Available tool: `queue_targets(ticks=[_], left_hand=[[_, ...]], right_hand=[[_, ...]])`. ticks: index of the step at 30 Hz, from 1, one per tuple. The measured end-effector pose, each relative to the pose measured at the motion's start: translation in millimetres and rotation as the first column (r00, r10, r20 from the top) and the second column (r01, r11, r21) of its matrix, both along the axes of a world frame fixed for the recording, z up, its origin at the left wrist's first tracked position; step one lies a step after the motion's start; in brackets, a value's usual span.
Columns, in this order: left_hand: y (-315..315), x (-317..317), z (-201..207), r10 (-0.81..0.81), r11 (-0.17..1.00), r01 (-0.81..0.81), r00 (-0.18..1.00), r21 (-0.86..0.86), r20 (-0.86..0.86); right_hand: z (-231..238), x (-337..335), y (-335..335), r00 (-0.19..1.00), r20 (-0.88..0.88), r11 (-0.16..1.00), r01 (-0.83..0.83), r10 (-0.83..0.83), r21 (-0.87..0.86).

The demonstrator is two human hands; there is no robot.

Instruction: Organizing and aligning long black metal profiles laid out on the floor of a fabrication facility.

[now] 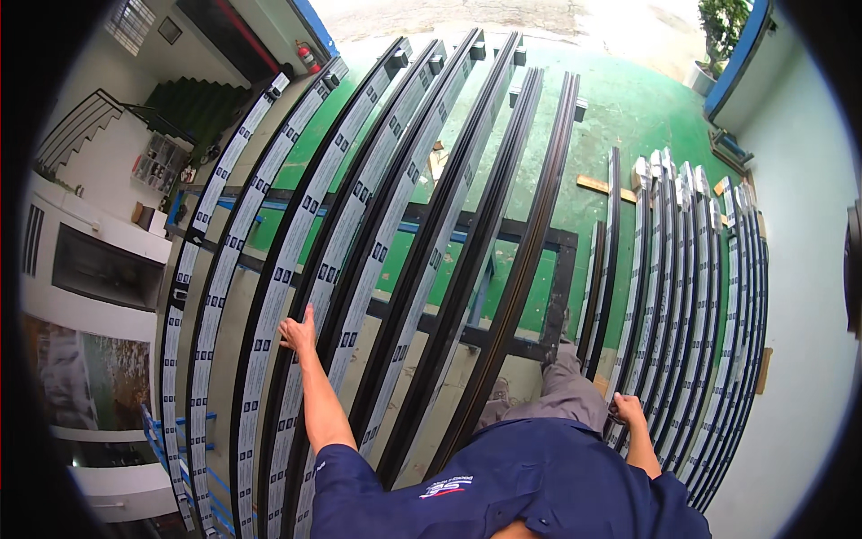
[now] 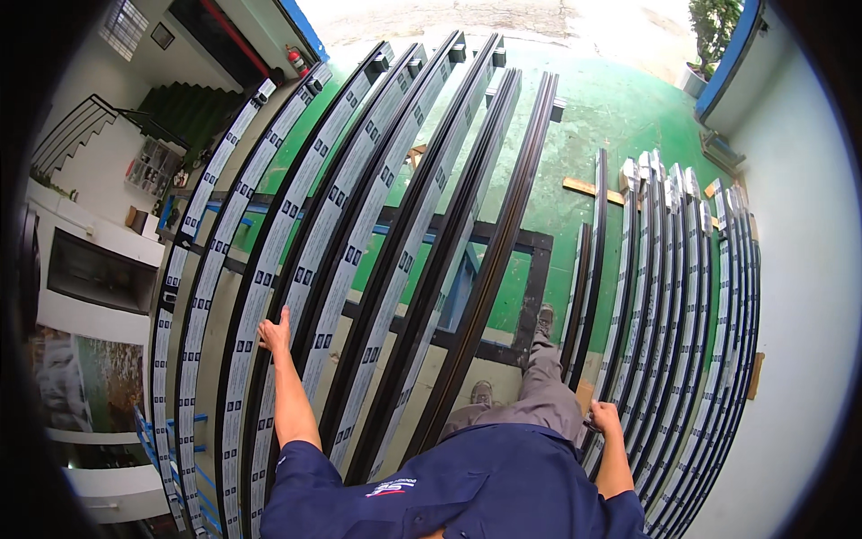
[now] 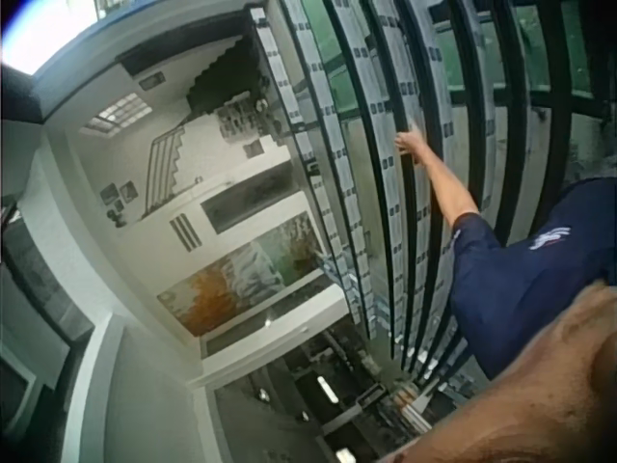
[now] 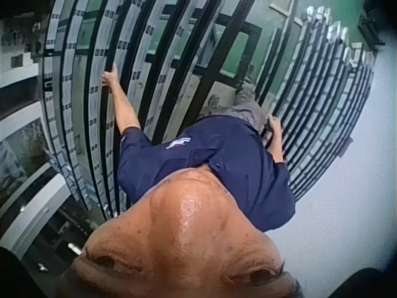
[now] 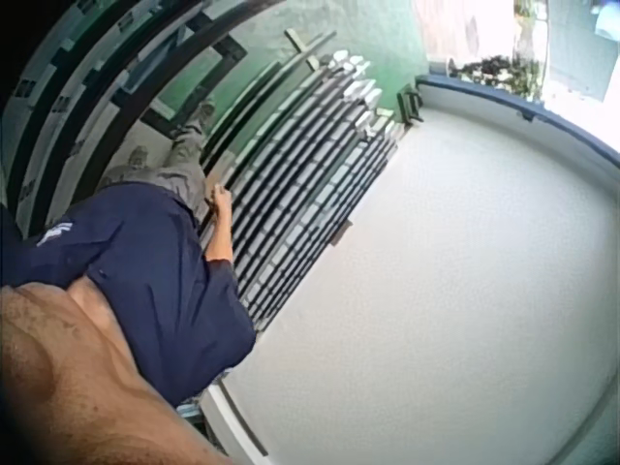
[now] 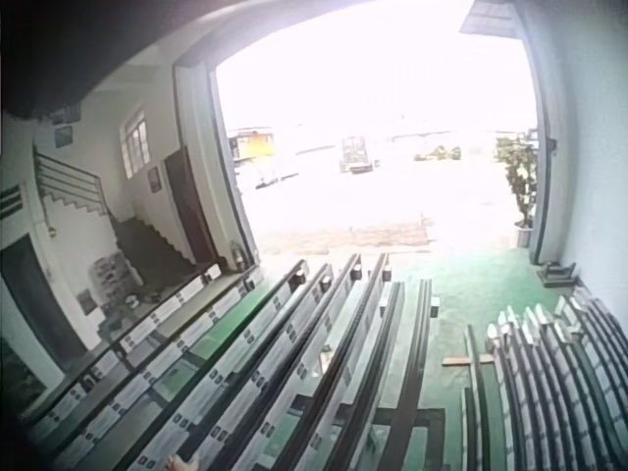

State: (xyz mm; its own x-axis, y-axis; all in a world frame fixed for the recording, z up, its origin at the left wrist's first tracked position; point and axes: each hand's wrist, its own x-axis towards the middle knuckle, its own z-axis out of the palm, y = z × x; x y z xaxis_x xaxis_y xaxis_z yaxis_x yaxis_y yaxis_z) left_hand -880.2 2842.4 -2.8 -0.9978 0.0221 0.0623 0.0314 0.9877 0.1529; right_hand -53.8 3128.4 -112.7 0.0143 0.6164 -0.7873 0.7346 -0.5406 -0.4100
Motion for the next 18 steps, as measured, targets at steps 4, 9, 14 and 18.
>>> queue_targets(ticks=[4,9,14,18], left_hand=[[5,9,12,0.1,0.991,-0.1,0.995,-0.089,-0.001],[67,47,2,0.072,0.997,-0.076,0.992,0.034,0.102],[149,98,7,0.061,0.998,-0.056,0.969,-0.025,0.241],[164,113,18,0.102,0.995,-0.1,0.971,-0.023,0.217]], right_hand=[[34,-154,151,0.917,-0.071,0.845,-0.328,0.392,0.423],[46,-319,284,0.811,-0.178,0.636,-0.279,0.558,0.72],[37,-378,311,0.601,-0.073,0.449,-0.506,0.796,0.737],[52,-388,317,0.577,-0.072,0.438,-0.527,0.813,0.728]])
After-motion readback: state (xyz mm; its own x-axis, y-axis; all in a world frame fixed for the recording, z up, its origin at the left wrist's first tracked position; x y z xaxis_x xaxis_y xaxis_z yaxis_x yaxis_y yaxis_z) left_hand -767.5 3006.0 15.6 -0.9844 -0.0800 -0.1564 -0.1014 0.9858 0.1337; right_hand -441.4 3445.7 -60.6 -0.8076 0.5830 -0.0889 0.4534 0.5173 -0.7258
